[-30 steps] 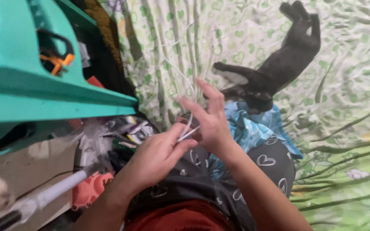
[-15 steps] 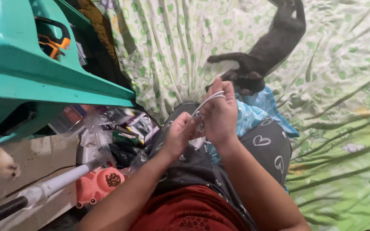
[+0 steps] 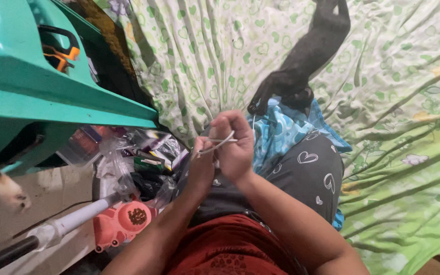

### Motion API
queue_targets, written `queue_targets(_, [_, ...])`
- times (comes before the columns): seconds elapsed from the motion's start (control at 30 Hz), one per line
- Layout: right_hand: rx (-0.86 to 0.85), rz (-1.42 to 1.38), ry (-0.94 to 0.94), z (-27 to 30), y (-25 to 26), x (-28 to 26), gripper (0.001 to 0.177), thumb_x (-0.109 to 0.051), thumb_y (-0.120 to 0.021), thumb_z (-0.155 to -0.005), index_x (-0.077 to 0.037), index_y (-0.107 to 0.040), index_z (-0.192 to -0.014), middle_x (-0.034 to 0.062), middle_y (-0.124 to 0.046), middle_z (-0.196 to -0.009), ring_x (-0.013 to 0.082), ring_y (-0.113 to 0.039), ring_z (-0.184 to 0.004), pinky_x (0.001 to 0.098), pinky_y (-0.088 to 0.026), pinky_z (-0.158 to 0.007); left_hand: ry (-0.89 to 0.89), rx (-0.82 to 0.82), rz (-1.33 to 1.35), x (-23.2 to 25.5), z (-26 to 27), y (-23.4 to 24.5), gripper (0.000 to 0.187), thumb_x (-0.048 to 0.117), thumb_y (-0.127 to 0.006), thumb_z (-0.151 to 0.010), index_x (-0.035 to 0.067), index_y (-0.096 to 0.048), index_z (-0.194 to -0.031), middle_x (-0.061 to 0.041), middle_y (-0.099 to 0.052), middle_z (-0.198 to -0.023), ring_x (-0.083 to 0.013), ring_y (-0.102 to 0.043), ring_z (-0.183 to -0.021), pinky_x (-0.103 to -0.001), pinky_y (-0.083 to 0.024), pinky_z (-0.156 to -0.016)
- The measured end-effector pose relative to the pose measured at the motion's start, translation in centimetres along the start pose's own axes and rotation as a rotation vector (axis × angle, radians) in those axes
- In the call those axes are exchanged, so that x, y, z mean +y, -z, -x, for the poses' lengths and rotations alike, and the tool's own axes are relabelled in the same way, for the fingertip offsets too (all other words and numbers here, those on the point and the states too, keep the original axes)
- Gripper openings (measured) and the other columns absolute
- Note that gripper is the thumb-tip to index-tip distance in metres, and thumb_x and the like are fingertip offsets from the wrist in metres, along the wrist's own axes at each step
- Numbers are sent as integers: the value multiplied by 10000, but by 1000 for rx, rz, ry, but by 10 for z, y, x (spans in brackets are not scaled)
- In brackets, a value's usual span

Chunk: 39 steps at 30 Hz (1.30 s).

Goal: The person sits on a bed and organizes various items, including a pink bowl, a purple box, a white cable, a cloth, a lint roller, and a pink tray. The person also pets a black cat and a dog is visible nearby.

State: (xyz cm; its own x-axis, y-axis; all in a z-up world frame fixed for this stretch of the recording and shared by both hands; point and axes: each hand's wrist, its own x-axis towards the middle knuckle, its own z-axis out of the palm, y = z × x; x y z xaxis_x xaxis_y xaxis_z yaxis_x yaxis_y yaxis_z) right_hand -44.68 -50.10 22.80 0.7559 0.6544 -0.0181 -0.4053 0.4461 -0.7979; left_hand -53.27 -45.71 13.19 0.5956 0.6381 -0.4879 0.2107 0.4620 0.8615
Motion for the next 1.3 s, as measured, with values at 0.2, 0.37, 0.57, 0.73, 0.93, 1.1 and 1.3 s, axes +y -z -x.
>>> queue_targets(0.2, [93,-183,-53,6,7,22,213,-236,-562,-1141,-49,-566,-1041,-22,-491,-730,45,-426,-627,207,-375,-559,-59,-39,556,61,-5,30,294,56,-572,-974,59,-343,-1160,-67,-636,-1047,-113,-630,-832,-268,-520,-699])
queue_targets(0.37, [263,-146,-472,-17,56,33,151,-152,-599,-1037,-119,-533,-1168,-39,-503,-773,82,-488,-616,292,-486,-586,-392,-16,125,90,7,23,567,23,-512,-1019,103,-200,-1486,-111,-661,-1089,-113,-572,-746,-255,-509,-678])
queue_targets(0.57, [63,839,165,-16,41,13,702,-72,-708,-819,-46,-360,-1428,139,-506,-1225,326,-575,-1026,399,-499,-833,-302,-196,-599,122,35,25,199,187,-500,-1068,82,-604,-1201,-84,-682,-805,-156,-642,-694,-321,-495,-620])
queue_targets(0.73, [-216,1323,772,-22,32,-22,686,-118,-795,-736,-63,-500,-1353,237,-560,-1233,420,-570,-1156,443,-491,-1000,-338,-335,-681,142,42,25,189,212,-573,-1021,47,-634,-1090,-16,-624,-768,-106,-588,-668,-274,-469,-623])
queue_targets(0.93, [4,795,-309,-28,62,0,185,-71,-574,-985,-80,-707,-1114,101,-657,-840,302,-654,-793,431,-529,-759,-354,-314,-202,142,20,27,182,205,-602,-1065,80,-581,-934,76,-551,-785,2,-450,-725,-188,-399,-621])
queue_targets(1.1, [-210,1419,351,-28,68,-12,172,-222,-625,-969,-109,-735,-1039,147,-660,-954,361,-608,-899,422,-514,-802,-251,-330,63,123,7,23,116,69,-613,-1000,104,-503,-998,72,-467,-835,-21,-408,-718,-186,-353,-619])
queue_targets(1.3, [-287,1479,-30,-27,93,-14,354,-369,-524,-1019,-130,-738,-1168,123,-691,-950,355,-649,-887,440,-499,-750,-119,-393,215,106,-8,13,154,2,-492,-961,117,-469,-1060,4,-515,-904,-90,-507,-783,-254,-464,-731])
